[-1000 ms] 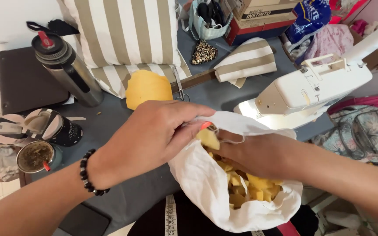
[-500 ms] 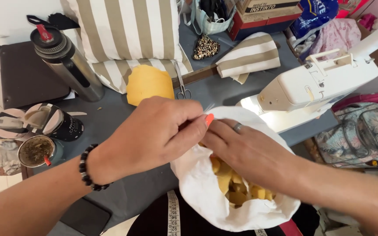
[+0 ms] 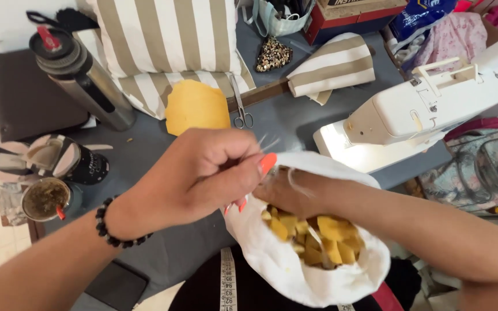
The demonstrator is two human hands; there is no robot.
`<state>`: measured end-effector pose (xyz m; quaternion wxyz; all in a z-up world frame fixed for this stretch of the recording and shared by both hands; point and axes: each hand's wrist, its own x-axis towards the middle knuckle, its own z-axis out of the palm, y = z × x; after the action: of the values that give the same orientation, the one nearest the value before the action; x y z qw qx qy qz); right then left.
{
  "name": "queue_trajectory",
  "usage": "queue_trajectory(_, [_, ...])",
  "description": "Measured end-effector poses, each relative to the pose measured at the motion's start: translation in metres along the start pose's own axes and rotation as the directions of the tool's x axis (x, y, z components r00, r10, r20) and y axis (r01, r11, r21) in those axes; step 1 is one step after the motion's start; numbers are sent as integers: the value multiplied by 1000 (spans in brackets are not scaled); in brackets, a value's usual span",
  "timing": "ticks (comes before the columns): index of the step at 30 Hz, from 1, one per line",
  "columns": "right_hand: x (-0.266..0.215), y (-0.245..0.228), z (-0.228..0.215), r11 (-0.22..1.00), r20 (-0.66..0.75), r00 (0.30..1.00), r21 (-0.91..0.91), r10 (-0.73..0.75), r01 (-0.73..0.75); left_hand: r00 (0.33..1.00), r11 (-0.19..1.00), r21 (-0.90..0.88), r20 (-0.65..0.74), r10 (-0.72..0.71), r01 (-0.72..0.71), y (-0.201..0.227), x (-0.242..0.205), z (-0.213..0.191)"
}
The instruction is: Cutting yellow foam into small pieces and stuffing them into a white fabric bag to create a cushion.
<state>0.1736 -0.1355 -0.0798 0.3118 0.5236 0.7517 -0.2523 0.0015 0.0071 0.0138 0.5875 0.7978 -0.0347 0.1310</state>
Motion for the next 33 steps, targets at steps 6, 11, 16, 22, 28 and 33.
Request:
queue_trajectory(6, [16,14,22,950,-324,946,289,-19,119,992,977,171,46,121,-128,-11,-15,-12])
queue_trajectory(11, [-42,1,-28,916,-354,930,335,-96,222,994,956,282,-90,-54,77,5,-14,-24])
queue_trajectory(16, [-130,-27,-16,986,-629,776,150,42,68,998,725,685,-34,-53,62,3,-12,-24])
queue_trajectory(22, [-157,-63,48,831,-759,398,329,515,-448,945,593,796,276,-176,-122,31,4,38])
queue_trajectory(28, [-162,-75,94,635,-645,275,429,713,-642,765,416,649,601,233,-637,-20,23,146])
queue_trajectory(33, [-165,-79,99,438,-626,37,500,779,-747,729,287,678,565,386,-677,-35,18,175])
